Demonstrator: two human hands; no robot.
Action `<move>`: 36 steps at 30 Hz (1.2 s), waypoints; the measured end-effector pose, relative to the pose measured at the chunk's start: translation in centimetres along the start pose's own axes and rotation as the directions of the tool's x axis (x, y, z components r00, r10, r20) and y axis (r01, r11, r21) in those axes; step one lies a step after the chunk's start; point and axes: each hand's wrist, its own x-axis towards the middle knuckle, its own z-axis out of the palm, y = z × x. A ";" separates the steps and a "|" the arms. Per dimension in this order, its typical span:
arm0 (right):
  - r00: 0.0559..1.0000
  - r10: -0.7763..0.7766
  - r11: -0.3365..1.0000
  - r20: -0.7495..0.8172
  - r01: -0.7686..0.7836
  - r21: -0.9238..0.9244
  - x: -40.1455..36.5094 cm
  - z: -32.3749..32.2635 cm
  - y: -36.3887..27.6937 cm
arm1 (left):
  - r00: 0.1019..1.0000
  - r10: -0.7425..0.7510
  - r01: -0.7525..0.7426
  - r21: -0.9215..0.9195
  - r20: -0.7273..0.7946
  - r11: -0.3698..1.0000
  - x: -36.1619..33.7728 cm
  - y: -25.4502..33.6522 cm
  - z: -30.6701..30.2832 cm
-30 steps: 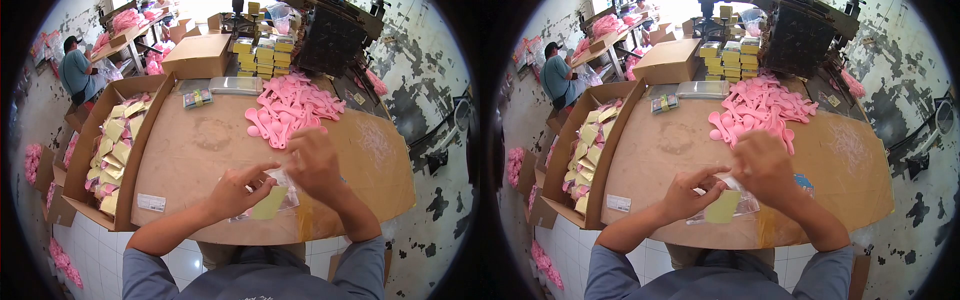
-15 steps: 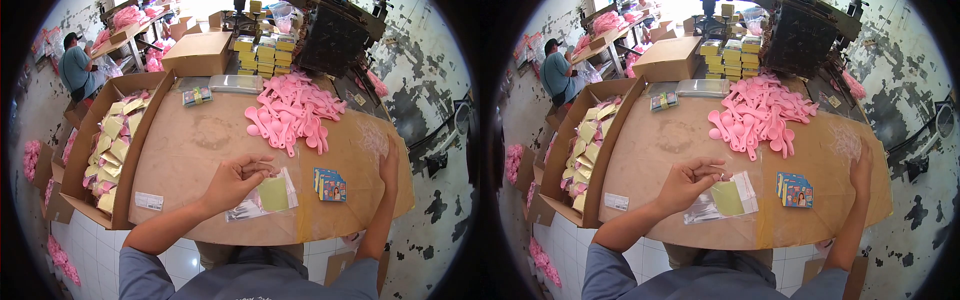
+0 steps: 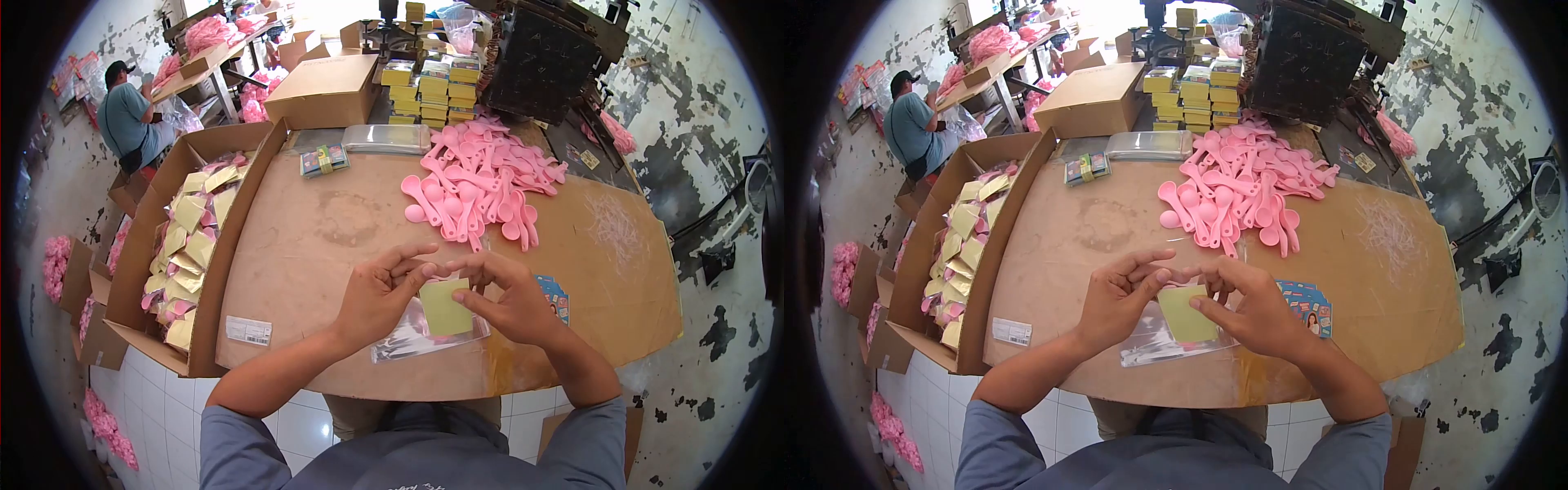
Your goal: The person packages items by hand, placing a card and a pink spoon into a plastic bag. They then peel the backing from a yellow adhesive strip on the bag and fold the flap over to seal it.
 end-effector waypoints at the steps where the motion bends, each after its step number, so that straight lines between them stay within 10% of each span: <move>1: 1.000 0.018 0.999 0.010 -0.019 0.035 0.4 0.1 0.4 | 1.000 0.015 -0.016 -0.013 -0.019 1.000 0.0 0.2 0.0; 16: 0.986 0.122 0.834 -0.114 -0.039 0.551 0.6 0.4 2.7 | 0.999 -0.041 0.040 0.074 0.006 0.996 0.3 -0.1 -0.1; 36: 0.999 0.049 0.845 0.010 -0.047 0.533 0.4 -2.2 4.2 | 0.992 0.002 -0.004 0.016 0.127 1.000 0.6 -0.3 -1.2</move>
